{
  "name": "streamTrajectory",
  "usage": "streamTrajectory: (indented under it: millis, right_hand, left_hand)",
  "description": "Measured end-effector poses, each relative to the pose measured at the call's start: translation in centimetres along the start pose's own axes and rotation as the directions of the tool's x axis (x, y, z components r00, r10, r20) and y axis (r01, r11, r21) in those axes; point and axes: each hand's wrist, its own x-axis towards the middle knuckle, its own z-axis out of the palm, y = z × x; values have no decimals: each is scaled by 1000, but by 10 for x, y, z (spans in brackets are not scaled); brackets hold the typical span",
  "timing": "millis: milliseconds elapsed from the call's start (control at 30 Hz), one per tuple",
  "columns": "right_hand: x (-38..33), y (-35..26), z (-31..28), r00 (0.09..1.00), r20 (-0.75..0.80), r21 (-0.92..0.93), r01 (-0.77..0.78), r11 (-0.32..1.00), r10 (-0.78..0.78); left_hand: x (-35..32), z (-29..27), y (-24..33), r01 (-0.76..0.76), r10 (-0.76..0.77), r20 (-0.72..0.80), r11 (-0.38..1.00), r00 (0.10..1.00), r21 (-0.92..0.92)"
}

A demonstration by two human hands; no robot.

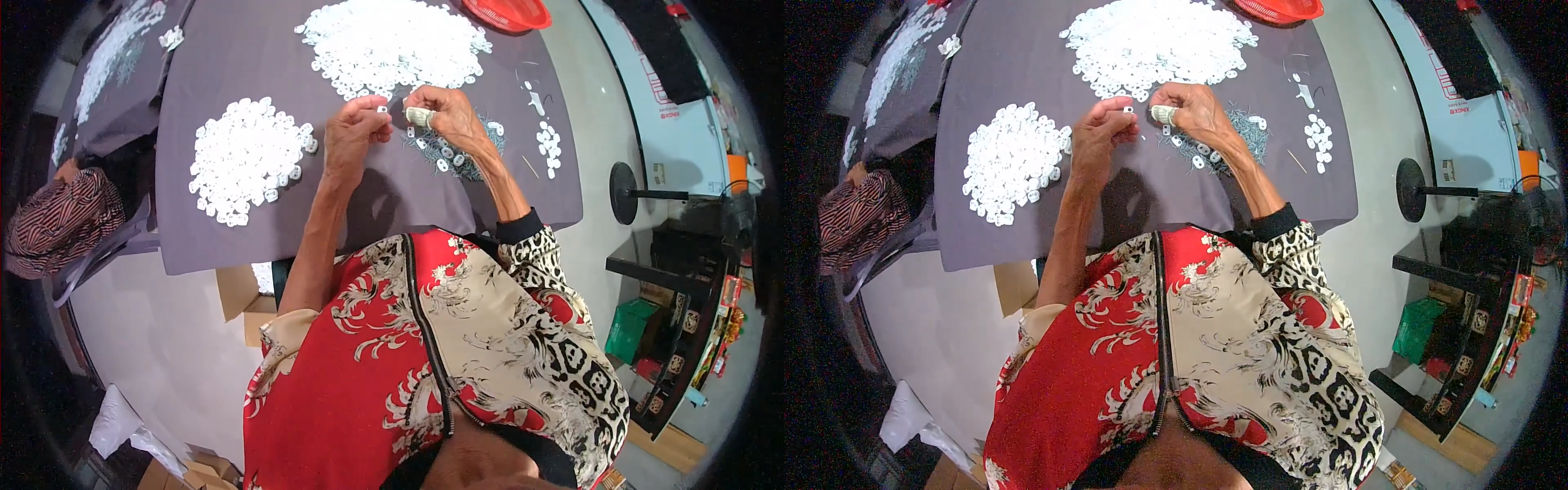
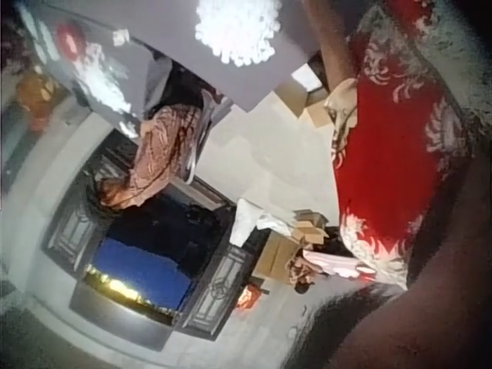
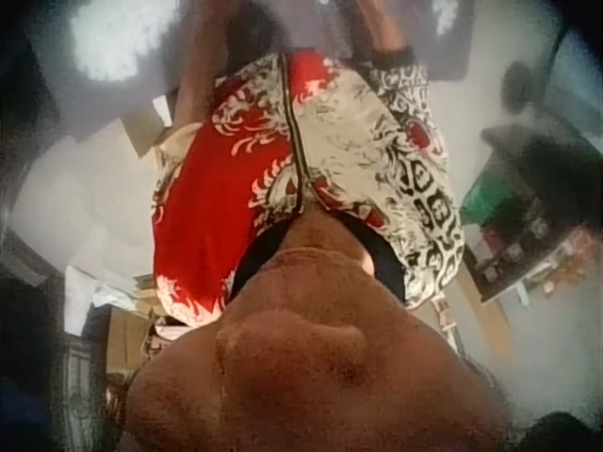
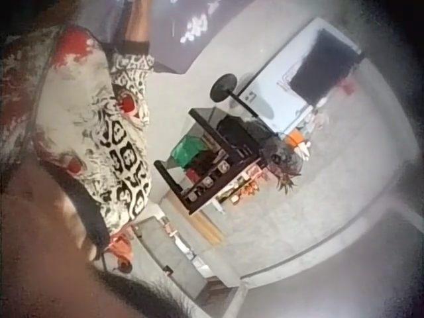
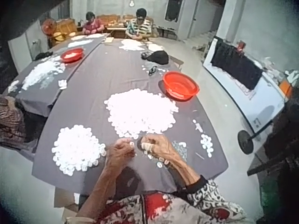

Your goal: The person repeatedly picks up small plastic pieces and metal pins from the table and attaches them together by hand.

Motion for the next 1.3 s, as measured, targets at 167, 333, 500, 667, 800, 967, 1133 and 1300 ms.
streamTrajectory:
  millis: [167, 333, 500, 667, 800, 967, 1133, 1300]
  right_hand:
    - [-5, -8, -3, 999, -8, -72, 41, 997, -42]
    - [-7, -11, -5, 997, 9, -179, 81, 981, -81]
    - [-10, 0, -8, 999, 22, 86, 29, 996, -31]
    - [-11, 7, -10, 999, -34, 72, 3, 997, 0]
    - [-12, 7, -12, 998, -50, 6, 36, 999, -36]
    - [-17, -13, -13, 990, -14, -270, 128, 954, -137]
    - [-20, -27, -13, 966, -28, -316, 236, 919, -258]
    - [-21, -26, -16, 968, -153, 13, 202, 979, -198]
  left_hand:
    - [1, 7, 1, 31, -40, 92, 995, 995, 95]
    - [0, 13, 2, 75, -90, 99, 987, 991, 142]
    - [2, 17, -1, 54, -71, 127, 990, 989, 132]
    - [5, 14, -15, 13, -45, 100, 952, 994, 305]
    - [3, 14, -16, -26, 2, 63, 926, 998, 377]
    - [3, 22, -2, 106, -120, 113, 987, 986, 125]
    - [3, 22, 3, 138, -150, 160, 987, 976, 84]
    - [6, 28, 15, 126, -123, 186, 992, 975, -6]
